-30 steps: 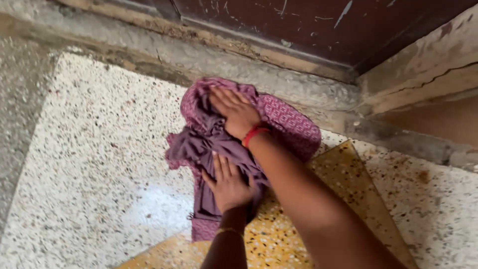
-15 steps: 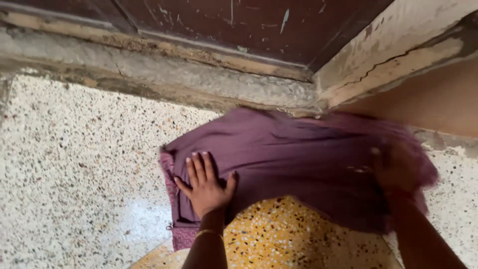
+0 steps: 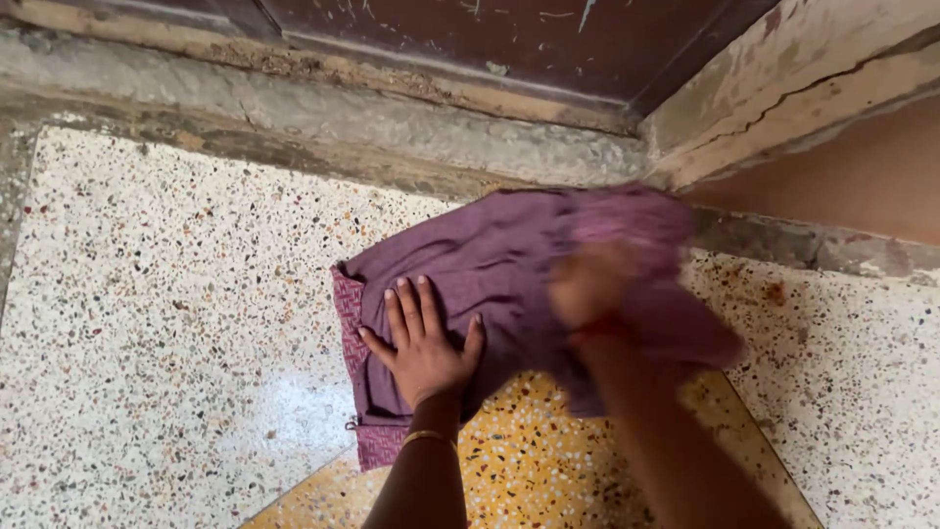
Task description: The person wipes the floor with a cloth, washes and wrings the cloth in a bucket of water, and then wipes different areas of the floor by hand.
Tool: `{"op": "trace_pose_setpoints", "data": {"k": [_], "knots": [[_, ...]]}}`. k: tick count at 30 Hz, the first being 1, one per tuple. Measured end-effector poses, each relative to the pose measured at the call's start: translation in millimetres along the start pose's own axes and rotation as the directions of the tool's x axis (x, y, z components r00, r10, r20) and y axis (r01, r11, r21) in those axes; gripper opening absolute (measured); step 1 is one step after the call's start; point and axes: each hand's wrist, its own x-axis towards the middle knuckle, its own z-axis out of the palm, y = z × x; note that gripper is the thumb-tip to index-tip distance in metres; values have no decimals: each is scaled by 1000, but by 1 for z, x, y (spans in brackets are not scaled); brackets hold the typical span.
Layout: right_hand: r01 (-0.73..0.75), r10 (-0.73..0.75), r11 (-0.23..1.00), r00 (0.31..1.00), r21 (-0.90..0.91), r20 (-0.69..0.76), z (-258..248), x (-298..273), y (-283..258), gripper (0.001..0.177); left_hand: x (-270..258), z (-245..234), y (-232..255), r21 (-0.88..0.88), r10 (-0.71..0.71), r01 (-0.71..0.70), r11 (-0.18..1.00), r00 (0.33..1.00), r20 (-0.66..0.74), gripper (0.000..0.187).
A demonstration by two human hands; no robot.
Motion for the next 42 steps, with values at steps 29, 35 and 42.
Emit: {"op": "trace_pose_setpoints", "data": {"k": [29,35,42], "knots": [[-130,132,986,991,-103,10,-109,-126,273,82,-1,5,1,22,69,-68,997,997,-42,101],[-196,196,978,981,-68,-7,-100,-147,267,80,-2,10,-1,24,71,-70,997,996,-57,101],[-207,218,967,974,-151,59,-89,-150,280,80,-8,16,-6,-17,104,-106,994,988,-112,99]]}}
